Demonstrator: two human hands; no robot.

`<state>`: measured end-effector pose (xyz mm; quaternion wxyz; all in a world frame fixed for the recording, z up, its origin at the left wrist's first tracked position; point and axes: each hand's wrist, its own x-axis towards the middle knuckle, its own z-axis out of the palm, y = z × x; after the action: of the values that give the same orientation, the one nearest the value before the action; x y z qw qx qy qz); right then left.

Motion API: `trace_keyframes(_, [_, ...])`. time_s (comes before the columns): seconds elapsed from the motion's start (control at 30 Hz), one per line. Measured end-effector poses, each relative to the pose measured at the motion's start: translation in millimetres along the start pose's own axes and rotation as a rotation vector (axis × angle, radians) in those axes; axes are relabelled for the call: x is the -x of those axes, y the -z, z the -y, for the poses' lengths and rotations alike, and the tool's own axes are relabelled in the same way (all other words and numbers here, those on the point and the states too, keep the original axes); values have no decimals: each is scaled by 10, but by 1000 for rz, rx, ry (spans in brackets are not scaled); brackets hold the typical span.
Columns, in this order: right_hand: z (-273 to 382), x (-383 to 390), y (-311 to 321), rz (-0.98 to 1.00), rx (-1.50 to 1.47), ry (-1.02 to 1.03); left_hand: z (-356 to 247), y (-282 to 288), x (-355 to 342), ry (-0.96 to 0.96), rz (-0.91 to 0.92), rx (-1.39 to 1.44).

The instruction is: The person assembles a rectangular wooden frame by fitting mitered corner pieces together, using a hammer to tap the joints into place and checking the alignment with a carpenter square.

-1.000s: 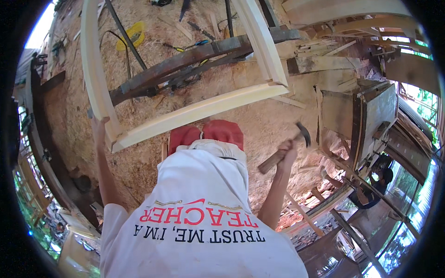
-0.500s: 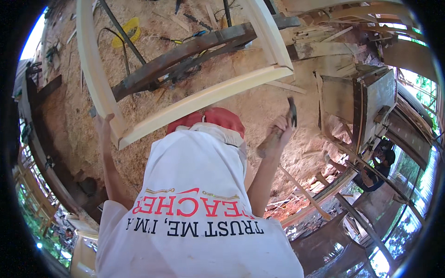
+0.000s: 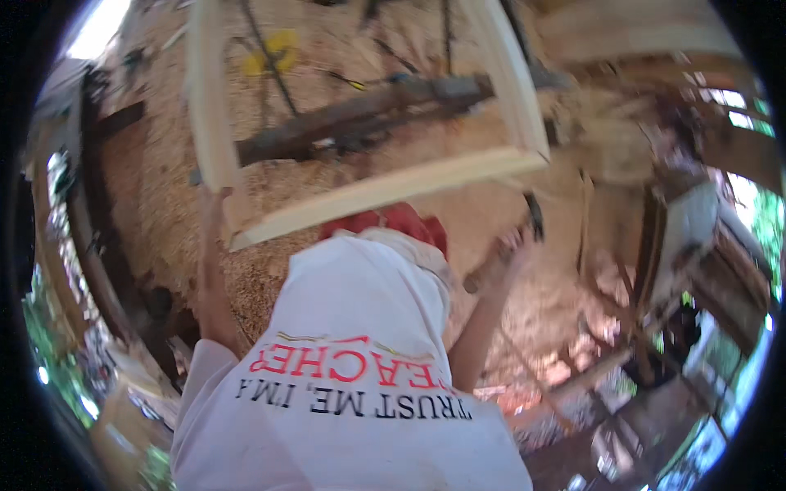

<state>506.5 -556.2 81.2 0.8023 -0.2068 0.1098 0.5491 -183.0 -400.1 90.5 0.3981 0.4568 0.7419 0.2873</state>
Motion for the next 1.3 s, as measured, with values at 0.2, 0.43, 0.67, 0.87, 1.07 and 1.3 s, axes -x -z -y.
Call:
trace_keyframes(0.2, [87, 376, 115, -198, -7, 209, -195, -458, -260, -141, -114, -160])
trace_keyframes(0.43, [-32, -382, -203, -143, -44, 69, -202, -142, 253, -6, -155, -40])
trace_keyframes(0.67, [268, -380, -1149, -214, 652, 320, 254, -288, 1375, 32, -196, 340])
trace_keyframes(0.87, [-679, -144, -2225, -251, 1207, 450, 612, -445, 1661, 183, -395, 425])
trace_keyframes(1.07, [-1547, -163, -2577, 403, 1530, 145, 130, 4, 1182, 23, -349, 181])
trace_keyframes(1.3, [-2945, 491, -2248, 1244, 1780, -1069, -412, -86, 99, -37, -38, -252])
